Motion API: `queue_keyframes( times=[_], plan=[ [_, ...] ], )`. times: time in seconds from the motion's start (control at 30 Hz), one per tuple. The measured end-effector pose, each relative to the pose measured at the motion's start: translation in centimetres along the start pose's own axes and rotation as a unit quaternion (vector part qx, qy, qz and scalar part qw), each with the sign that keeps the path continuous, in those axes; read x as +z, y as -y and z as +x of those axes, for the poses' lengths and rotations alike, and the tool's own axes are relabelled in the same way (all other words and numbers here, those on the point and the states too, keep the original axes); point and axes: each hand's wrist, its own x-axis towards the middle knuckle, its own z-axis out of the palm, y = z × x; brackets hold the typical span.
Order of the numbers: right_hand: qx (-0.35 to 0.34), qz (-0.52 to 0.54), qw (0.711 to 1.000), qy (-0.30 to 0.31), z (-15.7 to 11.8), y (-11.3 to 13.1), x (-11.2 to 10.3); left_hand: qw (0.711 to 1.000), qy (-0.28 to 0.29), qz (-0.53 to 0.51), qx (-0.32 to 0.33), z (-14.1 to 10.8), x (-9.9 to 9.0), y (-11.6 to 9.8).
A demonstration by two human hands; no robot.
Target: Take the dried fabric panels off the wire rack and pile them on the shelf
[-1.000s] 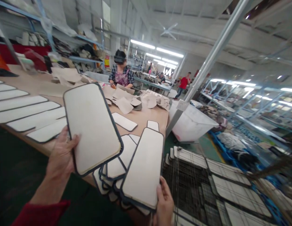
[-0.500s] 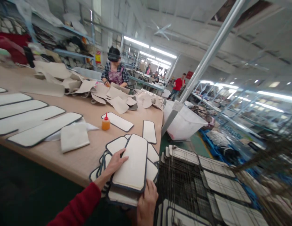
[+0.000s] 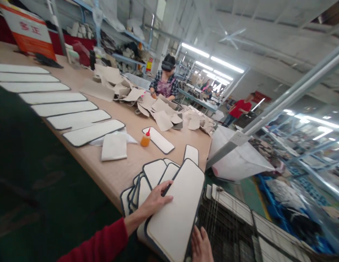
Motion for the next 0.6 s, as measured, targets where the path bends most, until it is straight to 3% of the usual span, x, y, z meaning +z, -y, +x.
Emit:
queue_keyframes(
  times=[0.1, 0.2, 0.27, 0.33, 0.43, 0.47, 0.53, 0.6],
  plan=[
    [0.005, -0.029, 0.996, 0.087, 1.2, 3.9, -0.1, 0.999, 0.009, -0.04, 0.011, -1.2, 1.2, -1.7],
    [0.007, -0.009, 0.996, 0.084, 2.1, 8.1, 0.7, 0.994, 0.075, -0.075, 0.016, -2.2, 2.2, -3.3],
    [0.008, 0.001, 0.997, 0.074, 3.5, 10.8, 1.0, 0.991, 0.099, -0.092, 0.007, -2.3, 1.5, -3.9],
    [-0.008, -0.025, 0.996, 0.083, 5.6, 12.9, 1.2, 0.995, 0.015, -0.092, 0.017, -1.6, -0.8, -3.8],
    [-0.034, -0.136, 0.979, 0.15, 9.4, 13.8, 2.3, 0.972, -0.235, -0.009, 0.015, 0.6, -6.7, -1.9],
    [-0.044, -0.179, 0.969, 0.166, 10.5, 13.4, 2.9, 0.96, -0.279, 0.012, -0.006, 1.3, -8.9, -0.8],
    [-0.081, -0.254, 0.949, 0.167, 11.8, 11.6, 4.3, 0.944, -0.321, 0.043, -0.061, 2.3, -12.4, 1.9],
    [-0.121, -0.301, 0.936, 0.137, 12.1, 9.4, 5.6, 0.937, -0.326, 0.065, -0.112, 2.7, -14.2, 4.8]
  ],
)
